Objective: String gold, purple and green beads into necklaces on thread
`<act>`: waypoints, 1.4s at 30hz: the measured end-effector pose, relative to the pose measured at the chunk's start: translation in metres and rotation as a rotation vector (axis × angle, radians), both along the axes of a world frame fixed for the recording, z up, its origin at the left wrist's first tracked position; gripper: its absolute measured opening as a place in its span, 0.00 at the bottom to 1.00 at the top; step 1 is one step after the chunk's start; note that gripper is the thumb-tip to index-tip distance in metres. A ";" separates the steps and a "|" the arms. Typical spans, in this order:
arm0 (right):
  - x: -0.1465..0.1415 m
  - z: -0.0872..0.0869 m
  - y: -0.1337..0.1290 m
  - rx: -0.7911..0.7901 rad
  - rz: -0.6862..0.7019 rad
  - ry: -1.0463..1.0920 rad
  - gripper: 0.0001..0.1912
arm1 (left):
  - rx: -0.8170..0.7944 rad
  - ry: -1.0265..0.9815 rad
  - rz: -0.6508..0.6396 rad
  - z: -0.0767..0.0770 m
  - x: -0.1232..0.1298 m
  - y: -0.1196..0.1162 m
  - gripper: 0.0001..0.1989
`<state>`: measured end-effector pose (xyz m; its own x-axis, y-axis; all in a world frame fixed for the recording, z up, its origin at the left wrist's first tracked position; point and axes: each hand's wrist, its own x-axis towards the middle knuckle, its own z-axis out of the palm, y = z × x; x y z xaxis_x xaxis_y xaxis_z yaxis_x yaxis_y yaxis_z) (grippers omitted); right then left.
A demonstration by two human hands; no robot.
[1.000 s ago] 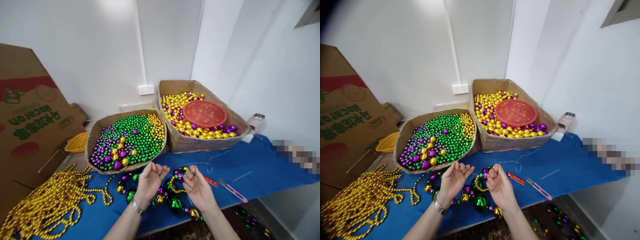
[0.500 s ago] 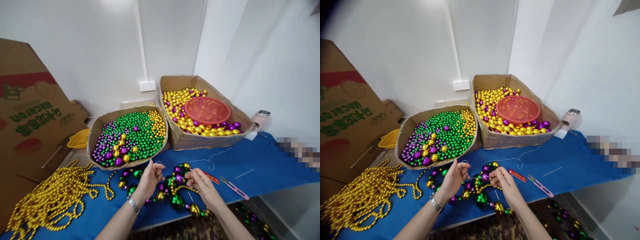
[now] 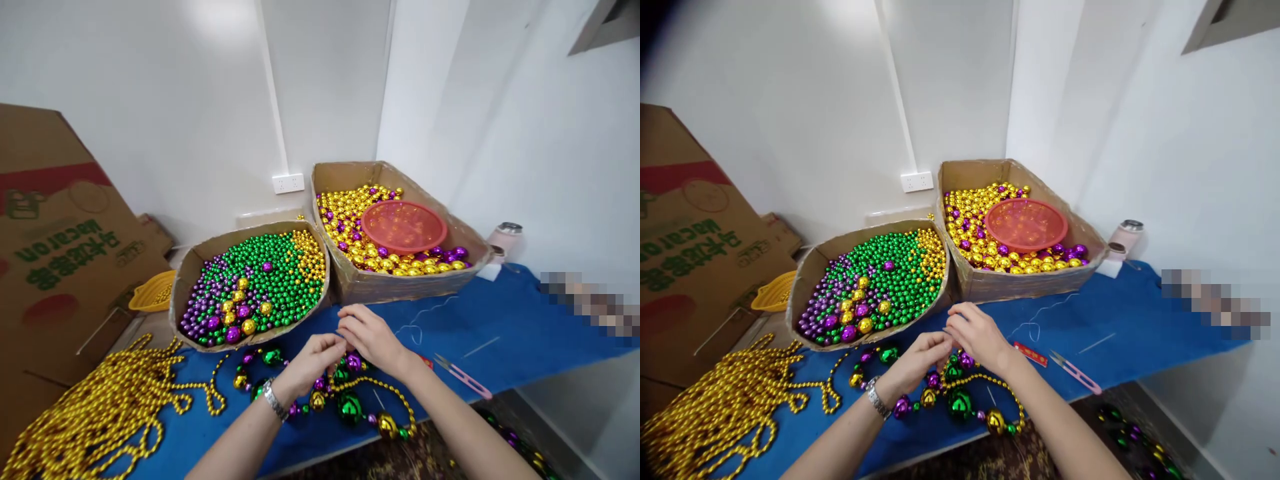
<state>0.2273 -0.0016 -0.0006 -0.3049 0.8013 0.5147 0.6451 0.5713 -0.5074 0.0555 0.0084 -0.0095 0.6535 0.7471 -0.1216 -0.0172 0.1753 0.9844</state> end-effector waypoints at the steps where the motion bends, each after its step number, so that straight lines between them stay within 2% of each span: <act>1: -0.001 -0.001 0.003 -0.004 -0.007 -0.001 0.11 | 0.011 0.017 0.010 -0.002 0.001 0.000 0.19; 4: -0.001 -0.002 0.003 -0.029 -0.086 0.031 0.11 | -0.025 -0.020 0.074 -0.007 0.000 0.001 0.18; 8: 0.002 -0.008 -0.016 -0.098 -0.187 0.130 0.13 | -0.140 -0.128 0.140 -0.013 -0.004 0.003 0.16; 13: -0.009 -0.034 -0.034 -0.271 -0.175 0.243 0.09 | -0.165 -0.166 0.141 -0.015 -0.005 0.001 0.15; 18: -0.020 -0.056 -0.039 -0.439 -0.162 0.409 0.16 | -0.199 -0.177 0.165 -0.014 -0.003 0.000 0.15; 22: -0.024 -0.059 -0.045 -0.514 -0.124 0.474 0.14 | -0.236 -0.188 0.182 -0.012 -0.002 0.001 0.15; 25: -0.029 -0.055 -0.043 -0.506 -0.136 0.459 0.11 | -0.232 -0.194 0.165 -0.011 -0.001 0.000 0.15; 32: -0.037 -0.049 -0.029 -0.407 -0.232 0.390 0.06 | -0.167 -0.153 0.100 -0.011 -0.002 -0.005 0.14; 37: -0.021 -0.041 -0.037 -0.446 -0.191 0.523 0.10 | -0.120 -0.115 0.167 -0.012 -0.007 -0.002 0.16; 39: -0.014 -0.037 -0.043 -0.492 -0.155 0.637 0.11 | -0.015 -0.025 0.192 -0.013 -0.010 0.000 0.18; 42: -0.006 -0.034 -0.050 -0.566 -0.111 0.893 0.12 | 0.295 0.147 0.323 -0.015 -0.017 0.003 0.16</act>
<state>0.2208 -0.0515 -0.0344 0.0891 0.9942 0.0596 -0.0587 0.0650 -0.9962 0.0388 0.0110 -0.0247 0.3729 0.9263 0.0529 0.1188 -0.1042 0.9874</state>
